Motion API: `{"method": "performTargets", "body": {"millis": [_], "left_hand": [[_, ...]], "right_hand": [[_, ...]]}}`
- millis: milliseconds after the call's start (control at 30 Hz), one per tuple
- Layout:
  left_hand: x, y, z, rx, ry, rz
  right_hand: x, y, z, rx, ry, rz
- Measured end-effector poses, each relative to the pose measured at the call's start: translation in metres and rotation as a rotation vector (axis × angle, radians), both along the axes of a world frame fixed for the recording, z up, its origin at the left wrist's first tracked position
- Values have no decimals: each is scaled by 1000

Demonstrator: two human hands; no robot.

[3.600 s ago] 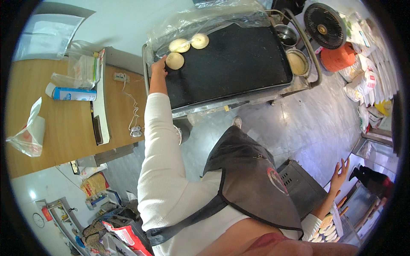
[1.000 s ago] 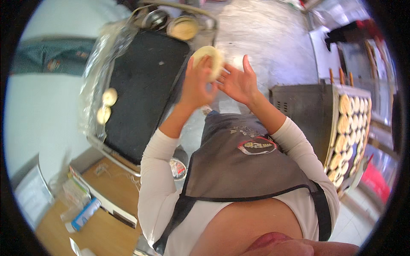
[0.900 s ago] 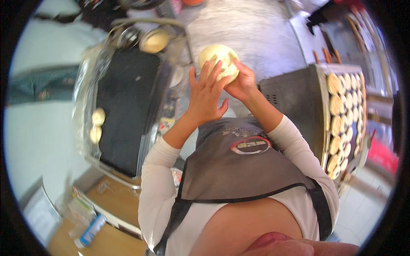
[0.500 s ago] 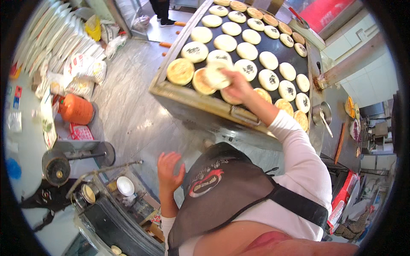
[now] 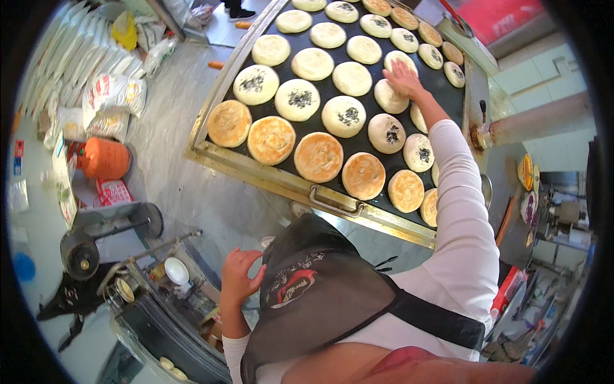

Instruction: The person flattens dough balls, dips them in a liquid, and places them on a griddle. They then wash two red-handled scrapers in a sink, dry them, and return to a dough mixer to scrape dough from the bowl sides.

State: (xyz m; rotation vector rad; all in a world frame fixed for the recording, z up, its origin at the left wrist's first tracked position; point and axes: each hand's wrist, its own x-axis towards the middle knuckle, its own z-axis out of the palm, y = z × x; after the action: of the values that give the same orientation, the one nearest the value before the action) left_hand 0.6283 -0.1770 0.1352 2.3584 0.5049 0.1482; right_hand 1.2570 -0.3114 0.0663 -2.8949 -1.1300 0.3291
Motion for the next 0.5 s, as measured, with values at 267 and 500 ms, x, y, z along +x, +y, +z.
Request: {"method": "performTargets", "body": {"millis": [267, 500], "left_hand": [[-157, 2, -57, -327, -172, 1085], [-448, -6, -111, -409, -1432, 2020]], "right_hand": [[46, 64, 9, 280, -563, 641], [-124, 248, 25, 741, -384, 877]]}}
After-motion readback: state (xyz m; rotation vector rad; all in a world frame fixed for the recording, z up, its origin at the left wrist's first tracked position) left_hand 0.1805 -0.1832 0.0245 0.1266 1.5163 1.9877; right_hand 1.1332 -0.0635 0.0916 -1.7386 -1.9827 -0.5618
